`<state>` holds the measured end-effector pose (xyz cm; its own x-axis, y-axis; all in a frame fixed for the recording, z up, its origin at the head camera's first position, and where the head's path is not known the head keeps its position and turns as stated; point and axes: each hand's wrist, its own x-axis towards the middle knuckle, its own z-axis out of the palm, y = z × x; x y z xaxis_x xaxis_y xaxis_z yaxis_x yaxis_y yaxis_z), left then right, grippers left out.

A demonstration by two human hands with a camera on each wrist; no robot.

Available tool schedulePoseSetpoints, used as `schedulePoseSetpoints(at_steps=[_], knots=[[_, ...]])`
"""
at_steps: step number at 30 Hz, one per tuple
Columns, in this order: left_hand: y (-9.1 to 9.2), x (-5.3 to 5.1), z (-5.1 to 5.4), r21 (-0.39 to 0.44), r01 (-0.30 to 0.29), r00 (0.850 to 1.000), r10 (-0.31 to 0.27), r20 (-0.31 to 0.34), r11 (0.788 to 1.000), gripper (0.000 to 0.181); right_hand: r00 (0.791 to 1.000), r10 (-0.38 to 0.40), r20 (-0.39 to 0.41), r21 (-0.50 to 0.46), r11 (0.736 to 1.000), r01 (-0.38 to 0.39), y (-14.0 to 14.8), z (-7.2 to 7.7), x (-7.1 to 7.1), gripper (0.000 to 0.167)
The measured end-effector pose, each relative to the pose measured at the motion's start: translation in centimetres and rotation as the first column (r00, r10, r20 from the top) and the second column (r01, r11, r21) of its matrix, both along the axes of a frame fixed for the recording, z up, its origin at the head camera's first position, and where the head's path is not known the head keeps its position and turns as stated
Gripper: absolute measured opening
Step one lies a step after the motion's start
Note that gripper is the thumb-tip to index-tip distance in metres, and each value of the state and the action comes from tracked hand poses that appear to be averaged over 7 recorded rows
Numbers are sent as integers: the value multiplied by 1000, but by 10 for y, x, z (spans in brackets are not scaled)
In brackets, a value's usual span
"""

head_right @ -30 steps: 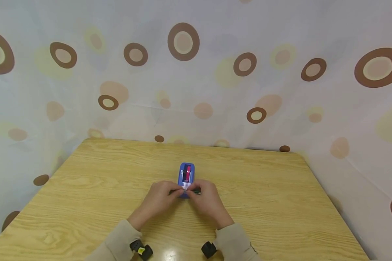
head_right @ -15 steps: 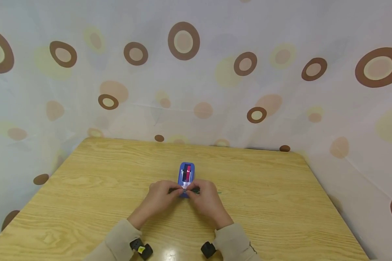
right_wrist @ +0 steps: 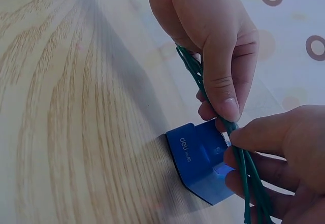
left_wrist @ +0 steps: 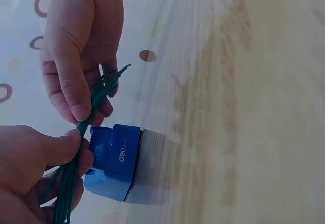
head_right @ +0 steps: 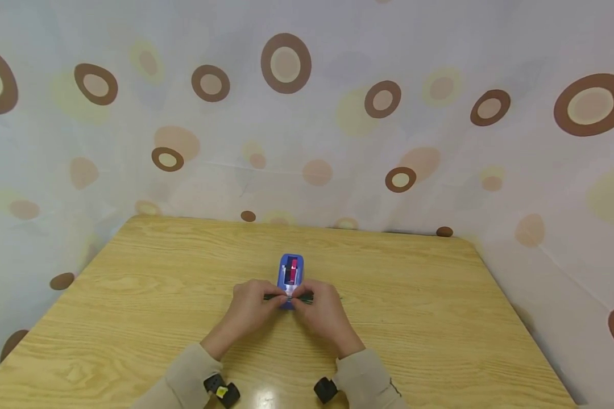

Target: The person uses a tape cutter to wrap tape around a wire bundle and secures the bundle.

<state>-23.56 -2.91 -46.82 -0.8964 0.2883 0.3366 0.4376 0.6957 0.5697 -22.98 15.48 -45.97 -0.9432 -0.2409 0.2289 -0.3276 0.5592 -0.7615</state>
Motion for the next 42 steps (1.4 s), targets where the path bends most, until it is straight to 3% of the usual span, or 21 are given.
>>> schedulePoseSetpoints(at_steps=[13,28,42], knots=[[1,1,-2,39,-14,1000,14,-11,999,9,999,19,44,-41,999,-17,0,1,0,14],[2,-2,-1,67,-14,998,11,54,998,8,999,41,8,-46,998,-41,1,-1,1,14],[2,1,0,107,-15,998,8,65,994,8,1000,21,-15,-36,999,-21,0,-6,-2,12]])
